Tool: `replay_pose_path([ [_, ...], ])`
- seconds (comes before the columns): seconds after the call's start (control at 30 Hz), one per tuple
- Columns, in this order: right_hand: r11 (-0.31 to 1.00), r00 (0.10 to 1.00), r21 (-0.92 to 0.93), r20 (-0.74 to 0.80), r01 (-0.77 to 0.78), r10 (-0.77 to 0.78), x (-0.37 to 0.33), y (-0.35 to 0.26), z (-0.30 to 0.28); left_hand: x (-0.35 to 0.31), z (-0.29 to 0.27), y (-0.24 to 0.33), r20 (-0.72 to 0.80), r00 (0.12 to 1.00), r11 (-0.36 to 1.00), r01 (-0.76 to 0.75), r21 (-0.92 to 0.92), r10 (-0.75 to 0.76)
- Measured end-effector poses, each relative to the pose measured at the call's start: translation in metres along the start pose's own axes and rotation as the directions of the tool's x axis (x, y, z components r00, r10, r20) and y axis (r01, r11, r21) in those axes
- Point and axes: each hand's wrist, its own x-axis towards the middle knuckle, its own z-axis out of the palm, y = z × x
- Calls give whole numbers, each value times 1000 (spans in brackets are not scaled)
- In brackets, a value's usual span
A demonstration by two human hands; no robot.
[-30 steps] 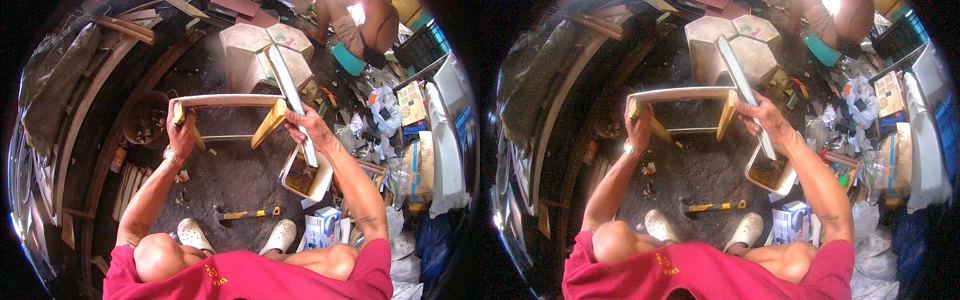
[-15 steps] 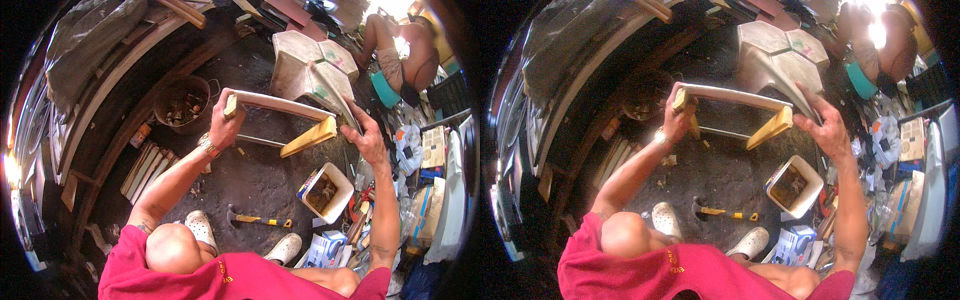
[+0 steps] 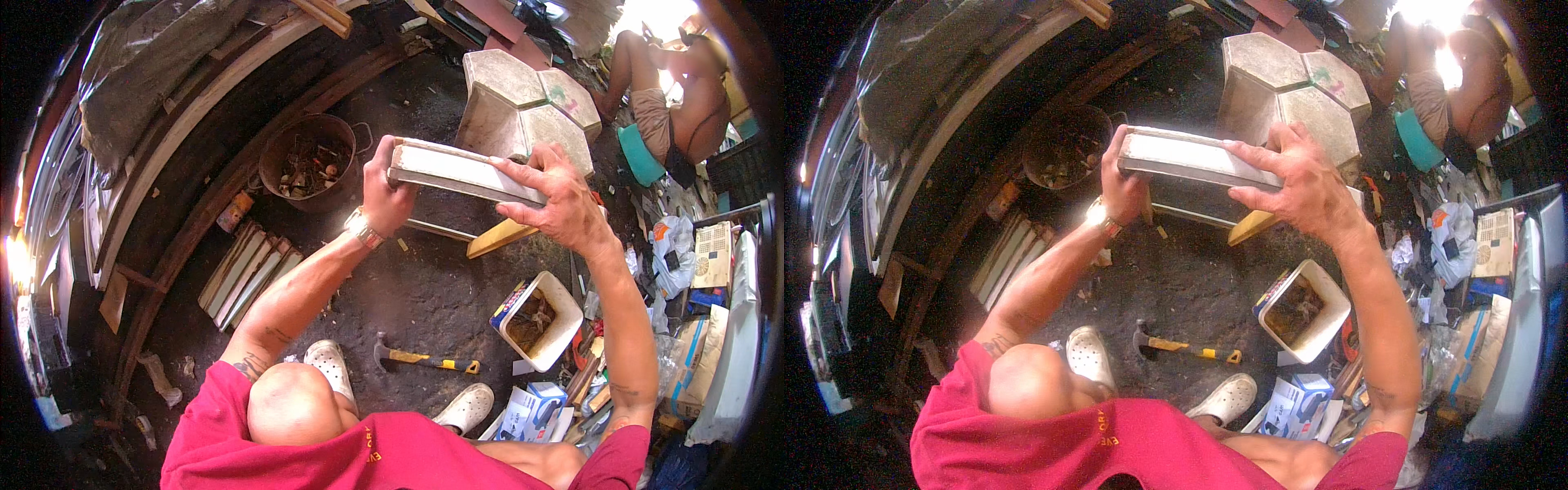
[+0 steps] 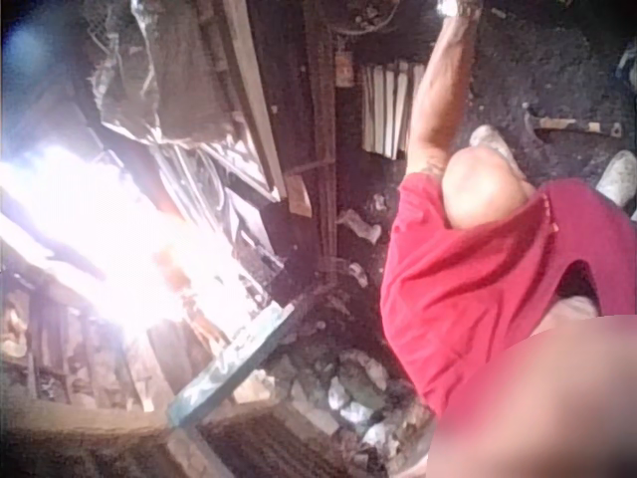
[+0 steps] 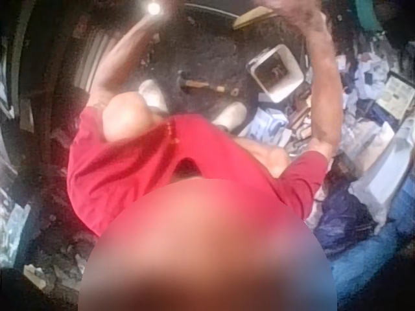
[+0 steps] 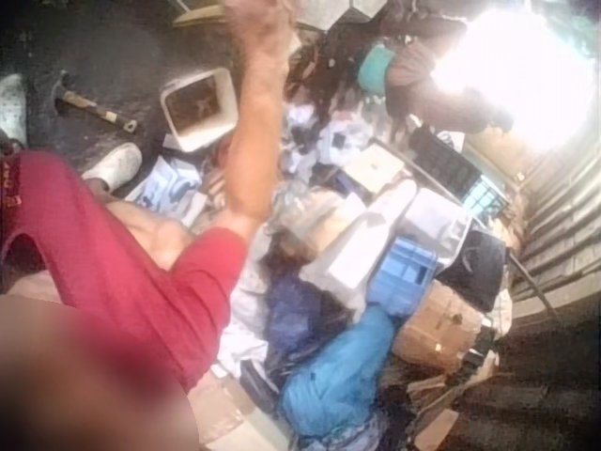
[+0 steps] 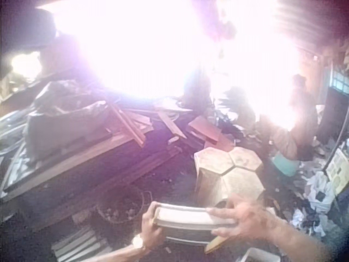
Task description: The person assembles a rectangular wooden frame by fitting four light-colored wooden pieces together. They use a hammer to tap the joints and repeatedly check alignment by lifting and rotating the frame. The person also picks up and sets aside a small white plastic container during the process.
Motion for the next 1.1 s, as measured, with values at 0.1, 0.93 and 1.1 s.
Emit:
replay_pose_path([
  [0.1, 1000, 1000, 3, 10, -7, 7, 1, -2, 1, -2, 2, -2, -26, 1000, 1000, -12, -11, 12],
  [0.93, 996, 992, 42, -96, 83, -79, -6, 1, 8, 13, -2, 46, -48, 984, 985, 171, -17, -171],
  [1.1, 996, 988, 35, -134, 76, -71, -7, 0, 13, 15, -1, 39, -88, 980, 984, 177, -3, -176],
])
